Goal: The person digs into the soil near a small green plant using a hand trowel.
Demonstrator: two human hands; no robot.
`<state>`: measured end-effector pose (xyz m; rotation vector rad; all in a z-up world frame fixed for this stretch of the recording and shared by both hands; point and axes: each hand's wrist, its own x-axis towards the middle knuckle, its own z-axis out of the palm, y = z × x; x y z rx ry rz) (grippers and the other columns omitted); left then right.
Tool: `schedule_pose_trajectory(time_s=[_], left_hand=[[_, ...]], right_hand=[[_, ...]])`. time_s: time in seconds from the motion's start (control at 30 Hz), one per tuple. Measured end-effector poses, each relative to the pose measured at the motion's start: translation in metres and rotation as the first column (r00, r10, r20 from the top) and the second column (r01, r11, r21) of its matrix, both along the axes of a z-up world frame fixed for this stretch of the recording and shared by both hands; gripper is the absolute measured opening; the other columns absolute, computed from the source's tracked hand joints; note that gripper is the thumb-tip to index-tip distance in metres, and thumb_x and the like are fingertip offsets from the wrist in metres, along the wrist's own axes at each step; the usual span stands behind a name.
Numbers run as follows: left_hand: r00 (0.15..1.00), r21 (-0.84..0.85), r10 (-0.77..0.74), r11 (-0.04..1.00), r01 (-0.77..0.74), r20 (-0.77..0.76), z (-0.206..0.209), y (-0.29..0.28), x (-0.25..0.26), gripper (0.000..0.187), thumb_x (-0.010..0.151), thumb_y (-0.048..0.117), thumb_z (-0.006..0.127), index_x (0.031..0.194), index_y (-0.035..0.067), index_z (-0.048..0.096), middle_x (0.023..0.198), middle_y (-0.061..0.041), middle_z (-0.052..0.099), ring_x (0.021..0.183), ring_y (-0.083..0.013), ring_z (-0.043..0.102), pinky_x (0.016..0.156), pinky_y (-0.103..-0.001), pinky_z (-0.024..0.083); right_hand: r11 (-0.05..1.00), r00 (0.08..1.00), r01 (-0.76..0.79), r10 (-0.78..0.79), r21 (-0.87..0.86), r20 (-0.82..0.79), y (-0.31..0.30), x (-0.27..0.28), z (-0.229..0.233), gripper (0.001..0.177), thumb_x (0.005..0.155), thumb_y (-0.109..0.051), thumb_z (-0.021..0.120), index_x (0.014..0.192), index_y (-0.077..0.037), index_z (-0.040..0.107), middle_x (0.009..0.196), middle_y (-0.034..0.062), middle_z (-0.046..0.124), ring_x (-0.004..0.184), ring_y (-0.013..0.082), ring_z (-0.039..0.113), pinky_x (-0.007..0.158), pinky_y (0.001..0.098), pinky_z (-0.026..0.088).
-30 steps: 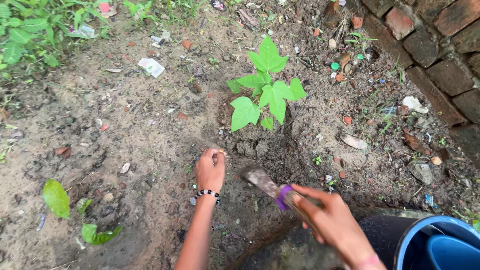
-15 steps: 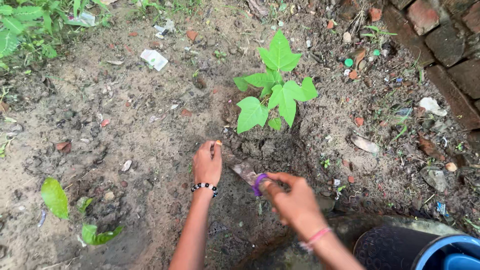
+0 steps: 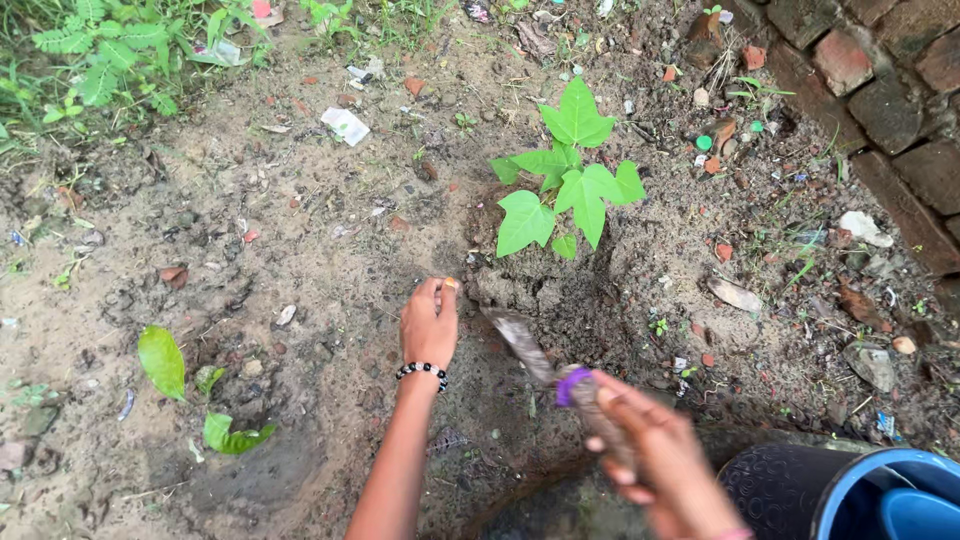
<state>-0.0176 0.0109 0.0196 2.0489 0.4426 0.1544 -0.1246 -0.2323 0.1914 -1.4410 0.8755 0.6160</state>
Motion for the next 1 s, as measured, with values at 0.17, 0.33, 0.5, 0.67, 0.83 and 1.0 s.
schedule_pose_trajectory(time_s=[0.17,0.33,0.5,0.67,0.83,1.0], left_hand=[[0.999,0.039,-0.042,0.998,0.043,-0.016,-0.02,-0.009,0.007,0.026,0.099,0.028,0.056,0.108,0.008,0.071,0.108,-0.015,0.074,0.101,-0.0316,0.071,0.088,-0.045,0.054],[0.955,0.326,-0.294,0.907,0.265,0.041,-0.039,-0.03,0.028,0.048,0.084,0.012,0.064,0.131,0.003,0.062,0.124,-0.021,0.064,0.115,-0.0355,0.061,0.098,-0.051,0.046],[0.873,0.496,-0.457,0.726,0.476,-0.168,-0.051,-0.041,0.045,0.041,0.085,0.012,0.068,0.124,0.002,0.061,0.129,-0.017,0.062,0.126,-0.0333,0.055,0.106,-0.047,0.043],[0.874,0.552,-0.468,0.699,0.456,-0.129,-0.058,-0.043,0.048,0.049,0.073,0.006,0.072,0.12,-0.002,0.061,0.128,-0.02,0.06,0.122,-0.0346,0.055,0.103,-0.046,0.044],[0.839,0.463,-0.503,0.705,0.538,-0.209,-0.048,-0.04,0.046,0.052,0.07,0.007,0.075,0.12,0.0,0.062,0.125,-0.018,0.061,0.124,-0.033,0.055,0.104,-0.045,0.045],[0.788,0.479,-0.599,0.654,0.586,-0.145,-0.044,-0.042,0.041,0.062,0.058,0.004,0.077,0.117,-0.001,0.063,0.126,-0.018,0.061,0.124,-0.0353,0.053,0.107,-0.045,0.041]], right_hand=[[0.503,0.728,-0.619,0.656,-0.604,-0.2,-0.038,0.047,0.06,0.057,0.092,-0.031,0.079,0.148,-0.029,0.065,0.078,0.0143,0.082,0.049,0.0169,0.063,0.046,0.0302,0.05],[-0.171,0.2,-0.301,0.951,-0.938,-0.237,-0.024,0.078,0.086,0.056,0.075,-0.036,0.077,0.13,-0.028,0.069,0.091,0.0073,0.074,0.074,0.0326,0.073,0.064,0.0468,0.06],[-0.517,-0.051,-0.327,0.845,-0.791,-0.532,0.003,0.105,0.063,0.051,0.084,-0.018,0.068,0.135,-0.023,0.059,0.101,0.0102,0.07,0.075,0.0289,0.074,0.06,0.0438,0.062],[-0.574,-0.204,-0.161,0.815,-0.803,-0.542,0.005,0.104,0.011,0.049,0.083,-0.001,0.063,0.131,0.001,0.054,0.099,0.0213,0.068,0.072,0.0274,0.075,0.051,0.0373,0.062],[-0.508,-0.299,-0.298,0.853,-0.808,-0.427,-0.004,0.125,0.013,0.053,0.085,0.0,0.061,0.137,-0.004,0.053,0.093,0.0158,0.067,0.069,0.0297,0.072,0.056,0.0426,0.061],[-0.488,-0.28,-0.468,0.872,-0.737,-0.401,-0.003,0.144,0.043,0.058,0.088,-0.023,0.066,0.143,-0.008,0.053,0.102,0.0168,0.063,0.072,0.0344,0.07,0.066,0.0481,0.059]])
